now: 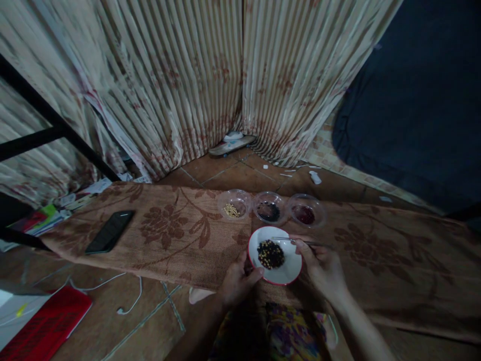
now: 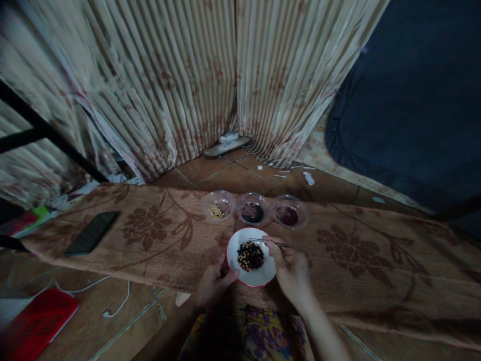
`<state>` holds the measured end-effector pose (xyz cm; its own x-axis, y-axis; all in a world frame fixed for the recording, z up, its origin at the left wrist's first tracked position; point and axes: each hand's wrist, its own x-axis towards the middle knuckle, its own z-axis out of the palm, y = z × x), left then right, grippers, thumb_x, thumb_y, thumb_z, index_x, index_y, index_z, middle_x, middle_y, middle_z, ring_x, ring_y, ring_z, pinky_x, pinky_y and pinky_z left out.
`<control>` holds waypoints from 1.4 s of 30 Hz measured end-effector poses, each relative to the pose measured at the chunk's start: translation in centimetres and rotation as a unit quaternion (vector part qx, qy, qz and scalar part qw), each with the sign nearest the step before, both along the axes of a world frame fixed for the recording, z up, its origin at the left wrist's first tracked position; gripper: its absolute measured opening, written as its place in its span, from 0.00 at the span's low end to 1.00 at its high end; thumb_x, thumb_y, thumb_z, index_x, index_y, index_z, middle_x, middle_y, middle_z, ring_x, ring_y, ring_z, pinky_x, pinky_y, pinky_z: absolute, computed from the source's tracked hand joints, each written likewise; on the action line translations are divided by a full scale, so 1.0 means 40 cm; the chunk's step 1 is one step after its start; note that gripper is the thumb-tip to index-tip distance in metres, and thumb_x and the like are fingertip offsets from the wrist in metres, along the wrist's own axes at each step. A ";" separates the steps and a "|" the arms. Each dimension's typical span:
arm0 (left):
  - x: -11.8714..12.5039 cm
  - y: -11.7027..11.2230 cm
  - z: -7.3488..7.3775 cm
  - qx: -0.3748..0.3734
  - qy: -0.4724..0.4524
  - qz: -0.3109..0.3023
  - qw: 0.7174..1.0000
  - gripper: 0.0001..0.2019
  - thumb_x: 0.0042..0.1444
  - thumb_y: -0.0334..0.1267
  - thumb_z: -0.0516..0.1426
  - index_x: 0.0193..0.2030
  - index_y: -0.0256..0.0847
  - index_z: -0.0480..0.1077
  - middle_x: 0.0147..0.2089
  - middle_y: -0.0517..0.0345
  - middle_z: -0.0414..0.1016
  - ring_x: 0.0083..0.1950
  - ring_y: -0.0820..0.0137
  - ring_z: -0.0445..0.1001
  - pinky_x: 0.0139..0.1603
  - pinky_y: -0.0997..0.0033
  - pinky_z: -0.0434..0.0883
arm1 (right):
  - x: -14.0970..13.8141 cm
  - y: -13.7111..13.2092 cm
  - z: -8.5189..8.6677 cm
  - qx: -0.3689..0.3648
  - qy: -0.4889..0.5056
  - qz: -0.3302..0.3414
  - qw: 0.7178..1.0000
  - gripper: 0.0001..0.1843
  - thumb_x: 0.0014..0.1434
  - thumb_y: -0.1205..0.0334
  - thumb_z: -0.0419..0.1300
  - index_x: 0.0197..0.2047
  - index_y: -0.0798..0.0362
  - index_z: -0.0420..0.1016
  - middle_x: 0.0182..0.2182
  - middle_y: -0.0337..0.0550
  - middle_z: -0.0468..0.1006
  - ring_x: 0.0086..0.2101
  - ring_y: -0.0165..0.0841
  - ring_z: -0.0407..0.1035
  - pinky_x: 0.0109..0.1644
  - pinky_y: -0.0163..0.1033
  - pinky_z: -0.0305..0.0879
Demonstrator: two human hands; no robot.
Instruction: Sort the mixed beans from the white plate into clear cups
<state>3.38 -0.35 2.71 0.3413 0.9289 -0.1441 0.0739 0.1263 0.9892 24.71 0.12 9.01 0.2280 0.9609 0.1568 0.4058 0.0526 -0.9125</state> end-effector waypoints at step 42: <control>0.008 0.003 0.011 -0.013 -0.012 -0.002 1.000 0.26 0.54 0.46 0.60 0.58 0.41 0.64 0.52 0.55 0.77 0.53 0.64 0.75 0.57 0.62 0.70 | 0.052 -0.107 -0.090 -0.025 -0.077 -0.023 0.996 0.17 0.59 0.47 0.59 0.38 0.52 0.81 0.39 0.49 0.81 0.41 0.41 0.75 0.45 0.44 0.70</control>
